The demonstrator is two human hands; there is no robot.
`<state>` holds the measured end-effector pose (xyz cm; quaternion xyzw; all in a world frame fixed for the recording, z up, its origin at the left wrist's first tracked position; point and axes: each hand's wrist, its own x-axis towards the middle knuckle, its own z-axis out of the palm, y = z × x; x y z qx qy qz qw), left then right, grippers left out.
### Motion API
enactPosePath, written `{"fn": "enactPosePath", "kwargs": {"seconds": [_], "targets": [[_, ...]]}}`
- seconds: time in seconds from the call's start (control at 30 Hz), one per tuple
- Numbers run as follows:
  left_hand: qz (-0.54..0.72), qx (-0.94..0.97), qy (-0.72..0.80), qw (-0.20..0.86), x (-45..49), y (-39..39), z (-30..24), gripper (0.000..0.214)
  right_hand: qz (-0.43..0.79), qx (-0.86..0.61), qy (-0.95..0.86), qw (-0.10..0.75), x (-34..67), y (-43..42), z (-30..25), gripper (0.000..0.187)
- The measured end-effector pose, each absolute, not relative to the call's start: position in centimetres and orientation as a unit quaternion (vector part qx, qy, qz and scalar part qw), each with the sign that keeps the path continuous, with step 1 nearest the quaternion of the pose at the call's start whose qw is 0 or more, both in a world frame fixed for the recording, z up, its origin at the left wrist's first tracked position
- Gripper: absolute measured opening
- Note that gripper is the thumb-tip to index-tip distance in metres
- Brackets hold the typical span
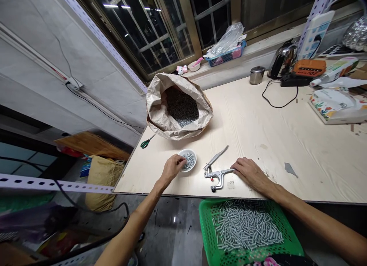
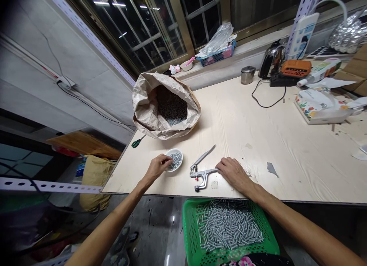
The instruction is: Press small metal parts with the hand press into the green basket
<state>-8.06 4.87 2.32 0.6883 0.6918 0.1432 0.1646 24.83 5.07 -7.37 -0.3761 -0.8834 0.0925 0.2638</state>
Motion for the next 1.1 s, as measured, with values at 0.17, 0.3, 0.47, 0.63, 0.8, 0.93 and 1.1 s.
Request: {"fn": "enactPosePath", "kwargs": {"seconds": [0.17,0.3,0.47,0.63,0.8,0.93,1.1], "targets": [[0.247,0.548,0.724,0.34,-4.2,2.6,2.6,0.035,0.08,-0.358,-0.897,0.246,24.9,5.1,-7.0,0.018],[0.254,0.526,0.704,0.404,-0.5,-0.2,0.9,0.039,0.012,-0.333,-0.911,0.243,25.0,4.9,-6.8,0.021],[0.279,0.551,0.702,0.355,1.0,-2.0,-0.9,0.03,-0.058,-0.327,-0.907,0.259,25.1,4.5,-6.0,0.023],[0.271,0.569,0.692,0.35,1.1,-2.5,-1.0,0.026,-0.1,-0.304,-0.906,0.276,25.1,4.2,-5.3,0.023],[0.253,0.557,0.705,0.358,1.4,-2.5,-1.3,0.03,-0.112,-0.301,-0.905,0.28,25.1,4.3,-5.3,0.022],[0.215,0.561,0.711,0.365,1.1,-1.8,-1.4,0.031,-0.106,-0.316,-0.903,0.272,25.0,4.4,-5.5,0.023],[0.13,0.603,0.705,0.351,0.9,-0.2,-0.9,0.032,-0.071,-0.327,-0.912,0.238,25.0,4.4,-5.5,0.028]]}}
